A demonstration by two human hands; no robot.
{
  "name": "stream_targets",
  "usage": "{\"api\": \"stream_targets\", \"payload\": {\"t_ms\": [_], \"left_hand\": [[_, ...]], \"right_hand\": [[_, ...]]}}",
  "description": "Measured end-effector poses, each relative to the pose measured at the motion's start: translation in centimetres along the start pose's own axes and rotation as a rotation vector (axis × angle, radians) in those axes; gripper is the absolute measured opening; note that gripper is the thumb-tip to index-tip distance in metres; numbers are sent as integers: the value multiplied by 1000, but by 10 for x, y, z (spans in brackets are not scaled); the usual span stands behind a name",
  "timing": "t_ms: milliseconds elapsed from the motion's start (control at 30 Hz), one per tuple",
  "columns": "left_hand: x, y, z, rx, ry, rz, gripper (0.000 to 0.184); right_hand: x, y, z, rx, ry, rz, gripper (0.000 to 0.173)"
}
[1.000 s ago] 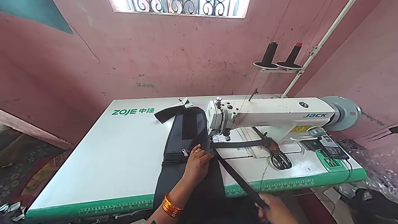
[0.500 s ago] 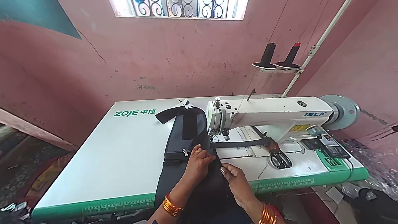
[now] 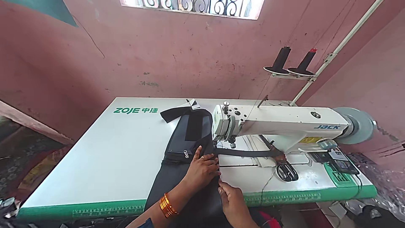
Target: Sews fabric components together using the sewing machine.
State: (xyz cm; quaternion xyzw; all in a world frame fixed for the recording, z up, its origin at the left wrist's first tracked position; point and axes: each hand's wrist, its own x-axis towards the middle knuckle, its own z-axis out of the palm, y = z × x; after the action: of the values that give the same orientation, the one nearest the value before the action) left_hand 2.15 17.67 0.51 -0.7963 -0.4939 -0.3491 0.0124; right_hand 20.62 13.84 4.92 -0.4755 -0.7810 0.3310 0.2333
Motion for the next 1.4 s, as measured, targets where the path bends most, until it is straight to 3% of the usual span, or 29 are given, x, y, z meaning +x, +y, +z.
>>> {"api": "stream_targets", "payload": {"t_ms": [167, 333, 433, 700, 800, 900, 1000, 1067, 1133, 1167, 1233, 1267, 1333, 1400], "left_hand": [[17, -16, 2, -9, 15, -25, 23], [35, -38, 3, -94, -25, -88, 22], [48, -47, -1, -147, -112, -197, 31], [83, -60, -21, -96, -401, -479, 55], [118, -72, -41, -127, -547, -531, 49], [150, -79, -41, -138, -444, -596, 35], [158, -65, -33, -361, -247, -564, 40], [156, -51, -39, -508, -179, -562, 42], [156, -49, -42, -454, -183, -556, 37], [158, -53, -40, -368, -215, -571, 35], [155, -58, -29, -179, -300, -614, 37], [151, -58, -24, -120, -325, -628, 39], [144, -57, -15, -77, -332, -659, 45], [144, -55, -18, -140, -320, -664, 50]], "right_hand": [[23, -2, -4, 9, -59, 49, 38], [37, -6, -8, -42, -56, 70, 34], [46, -1, -7, -53, -14, 46, 28], [74, -10, -13, -180, -163, 104, 30], [80, -12, -17, -208, -230, 144, 31], [78, -6, -17, -149, -211, 87, 31], [75, 7, -27, -114, -52, -42, 24], [81, 20, -52, -258, 108, -78, 24], [100, 45, -84, -527, 245, -87, 32], [112, 54, -100, -650, 234, -33, 38], [134, 54, -127, -772, -32, 219, 49], [141, 53, -133, -784, -86, 241, 48], [141, 52, -135, -787, 1, 113, 38], [135, 57, -131, -818, 219, -163, 33]]}}
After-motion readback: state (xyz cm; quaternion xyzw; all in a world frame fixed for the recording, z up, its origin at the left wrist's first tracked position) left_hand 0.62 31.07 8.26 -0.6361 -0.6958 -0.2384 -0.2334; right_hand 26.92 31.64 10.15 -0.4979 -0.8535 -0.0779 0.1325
